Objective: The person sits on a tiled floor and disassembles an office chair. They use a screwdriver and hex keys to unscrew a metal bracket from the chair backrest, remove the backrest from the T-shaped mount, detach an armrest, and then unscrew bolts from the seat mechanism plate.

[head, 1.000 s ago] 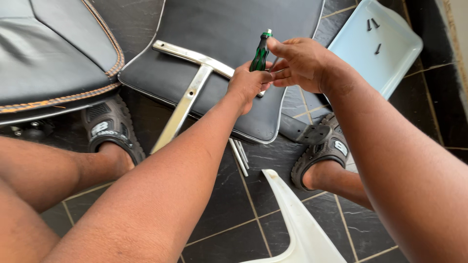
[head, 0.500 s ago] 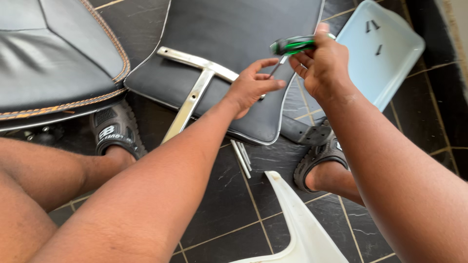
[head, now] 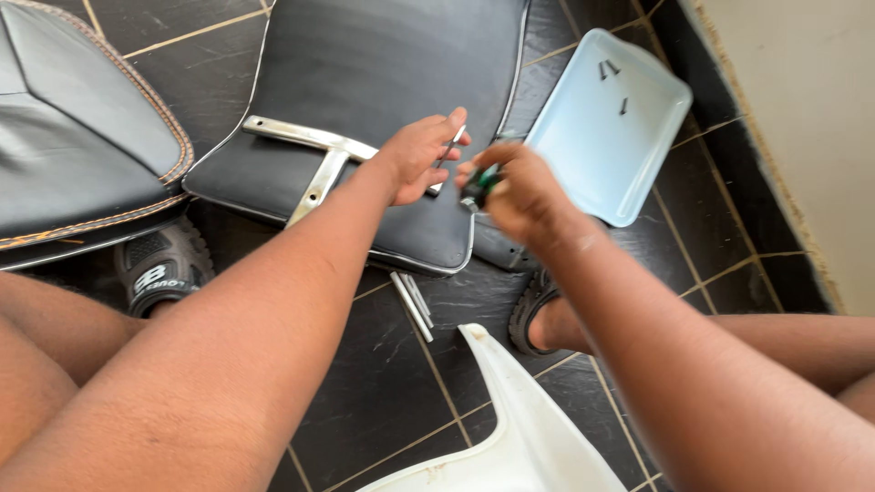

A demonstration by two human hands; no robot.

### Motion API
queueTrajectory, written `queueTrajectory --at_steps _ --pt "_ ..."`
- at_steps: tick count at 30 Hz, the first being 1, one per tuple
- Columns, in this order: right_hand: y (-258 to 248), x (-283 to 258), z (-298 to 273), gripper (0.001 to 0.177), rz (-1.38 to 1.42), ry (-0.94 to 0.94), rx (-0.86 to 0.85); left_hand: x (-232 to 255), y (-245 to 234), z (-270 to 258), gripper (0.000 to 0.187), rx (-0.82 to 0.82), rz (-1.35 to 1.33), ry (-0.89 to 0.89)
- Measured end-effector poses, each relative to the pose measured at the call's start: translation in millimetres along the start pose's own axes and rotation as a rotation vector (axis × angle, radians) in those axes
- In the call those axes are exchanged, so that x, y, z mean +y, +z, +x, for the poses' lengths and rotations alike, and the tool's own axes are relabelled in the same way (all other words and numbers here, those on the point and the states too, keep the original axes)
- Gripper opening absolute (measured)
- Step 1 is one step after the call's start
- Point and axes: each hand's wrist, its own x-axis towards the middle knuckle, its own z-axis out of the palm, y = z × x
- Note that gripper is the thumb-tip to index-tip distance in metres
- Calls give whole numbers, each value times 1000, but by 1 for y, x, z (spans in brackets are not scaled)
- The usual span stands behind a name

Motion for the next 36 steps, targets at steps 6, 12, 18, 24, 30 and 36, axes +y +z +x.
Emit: queueTrajectory --at_steps 6,12,18,24,30,36 --pt "28 28 -28 20 -206 -27 2 -8 -5 3 49 -22 -132 -28" --pt "57 42 -39 14 -207 -109 49 1 -1 -5 53 -13 -97 -20" --pt "69 54 -40 12 -305 -99 92 12 1 -15 55 22 17 -60" --pt "77 57 -30 14 -234 -175 79 14 -2 -23 53 22 17 -56" --pt "83 52 -25 27 -303 -206 164 21 -10 -14 43 22 175 -127" --pt "88 29 -32 21 -476 -47 251 22 -18 -13 45 -115 179 201"
